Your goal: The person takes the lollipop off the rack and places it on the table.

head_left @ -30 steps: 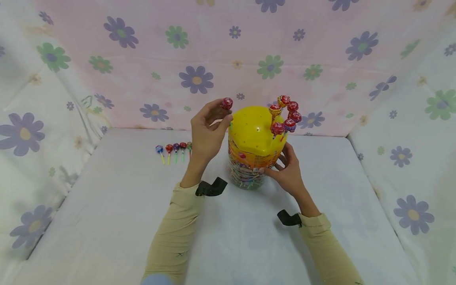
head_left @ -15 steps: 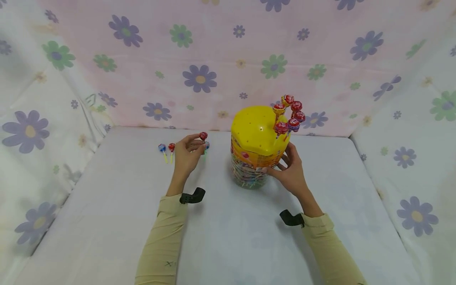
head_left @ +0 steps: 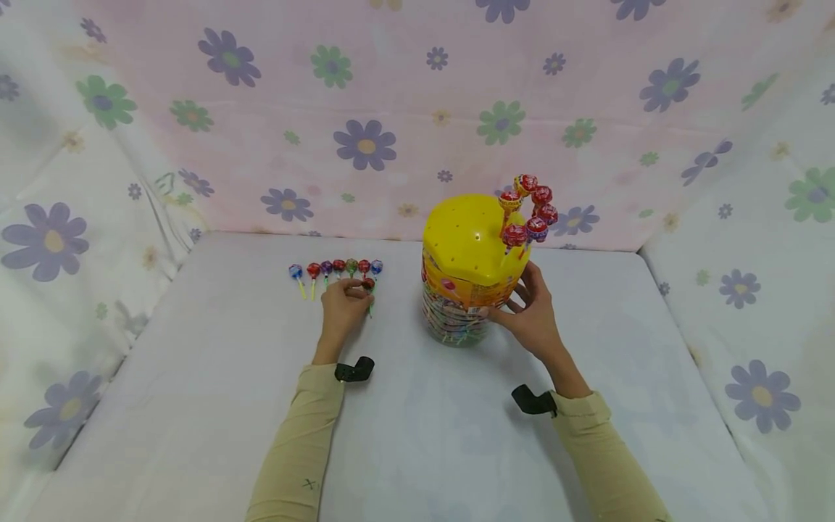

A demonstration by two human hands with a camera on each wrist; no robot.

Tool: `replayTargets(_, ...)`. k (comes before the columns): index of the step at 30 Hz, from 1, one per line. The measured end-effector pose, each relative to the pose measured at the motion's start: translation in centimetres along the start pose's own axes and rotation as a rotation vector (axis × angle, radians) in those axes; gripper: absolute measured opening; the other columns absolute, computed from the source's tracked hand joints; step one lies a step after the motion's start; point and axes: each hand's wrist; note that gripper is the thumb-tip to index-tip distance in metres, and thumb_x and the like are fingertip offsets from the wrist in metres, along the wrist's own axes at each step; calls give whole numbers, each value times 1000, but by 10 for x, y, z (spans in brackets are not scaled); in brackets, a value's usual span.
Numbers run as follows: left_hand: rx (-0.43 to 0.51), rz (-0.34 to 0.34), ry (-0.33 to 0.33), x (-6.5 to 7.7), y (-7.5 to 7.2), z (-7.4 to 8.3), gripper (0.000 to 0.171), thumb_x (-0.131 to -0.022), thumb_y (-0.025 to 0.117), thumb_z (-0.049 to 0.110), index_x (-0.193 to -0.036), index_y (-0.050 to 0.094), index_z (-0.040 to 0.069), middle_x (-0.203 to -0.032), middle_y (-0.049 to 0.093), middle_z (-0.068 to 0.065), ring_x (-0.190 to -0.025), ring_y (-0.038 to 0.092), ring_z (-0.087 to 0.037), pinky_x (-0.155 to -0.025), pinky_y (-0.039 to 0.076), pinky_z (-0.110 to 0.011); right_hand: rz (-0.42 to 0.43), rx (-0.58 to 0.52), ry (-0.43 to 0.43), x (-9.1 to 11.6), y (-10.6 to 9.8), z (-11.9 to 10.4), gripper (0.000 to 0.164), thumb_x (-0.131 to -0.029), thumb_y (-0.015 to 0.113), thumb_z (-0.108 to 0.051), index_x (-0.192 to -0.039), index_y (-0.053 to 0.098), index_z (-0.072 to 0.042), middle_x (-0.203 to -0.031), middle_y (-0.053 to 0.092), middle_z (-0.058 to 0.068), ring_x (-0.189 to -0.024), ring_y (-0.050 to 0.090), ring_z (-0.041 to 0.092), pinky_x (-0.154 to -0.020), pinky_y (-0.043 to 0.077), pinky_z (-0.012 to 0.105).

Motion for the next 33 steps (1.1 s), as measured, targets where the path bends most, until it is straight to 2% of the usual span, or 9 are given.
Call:
replayTargets(8,-46,20,62,3,0,4,39,-86,76,2,-121,65,-13,-93,74,-27,-82,74,-38,-77,62,-47,-3,-2,12,-1,0,-2,88,-84,83,-6,-155,32,-18,-156,42,4,-144,44,31,-110,45,54)
replayTargets(13,-60,36,147,3,-9,24,35,-90,75,6,-119,67,-12,-95,73,-27,-83,74,-39,-74,63,-47,-6,-8,16,-1,0,-2,87,-85,82,-5,-155,32,-16,-155,42,6,-144,44,32,-111,44,54)
replayTargets(15,-46,40,206,4,-13,36,32,-91,75,6,-118,68,-10,-97,74,-25,-84,74,-38,-72,63,-43,-7,-12,11,-1,0,-3,87,-85,81,-3,-155,31,-15,-155,42,7,-143,44,34,-111,44,54)
replayTargets(17,-17,50,274,5,-17,49,29,-92,74,6,-116,70,-8,-98,74,-23,-86,74,-35,-71,62,-34,-7,-14,6,-1,1,-4,87,-85,81,-2,-155,31,-13,-155,43,9,-143,45,35,-110,45,55)
replayTargets(20,69,73,361,10,-21,70,26,-93,73,7,-117,71,-4,-98,74,-19,-87,74,-31,-70,57,-18,-5,-17,3,0,1,-5,87,-84,81,0,-155,31,-12,-155,43,9,-141,46,35,-110,45,55)
replayTargets(22,145,86,405,17,-21,86,26,-93,73,6,-118,71,-2,-99,74,-18,-86,74,-29,-70,55,-13,-3,-15,6,0,1,-5,87,-84,81,0,-154,32,-12,-154,44,8,-140,47,34,-110,46,55)
replayTargets(25,286,75,482,27,-21,112,27,-94,71,3,-120,70,-3,-100,72,-19,-84,72,-27,-73,58,-15,-3,-14,6,1,1,-5,87,-83,82,0,-154,32,-12,-153,44,8,-139,48,34,-109,46,56)
replayTargets(28,391,28,566,38,-19,136,28,-93,71,-1,-120,68,-5,-103,71,-20,-85,71,-24,-76,61,-22,-4,-12,5,1,1,-6,87,-83,82,-1,-153,32,-12,-154,44,9,-139,48,34,-109,46,56)
replayTargets(33,425,-94,665,55,-13,172,28,-93,69,-4,-120,66,-7,-112,71,-20,-98,71,-22,-84,61,-26,-4,-6,15,0,0,-5,86,-84,82,-2,-153,32,-12,-154,44,8,-139,48,34,-110,45,56)
Point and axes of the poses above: each hand's wrist, its own x-axis away from the middle knuckle, its own y-axis out of the palm, z = x × y
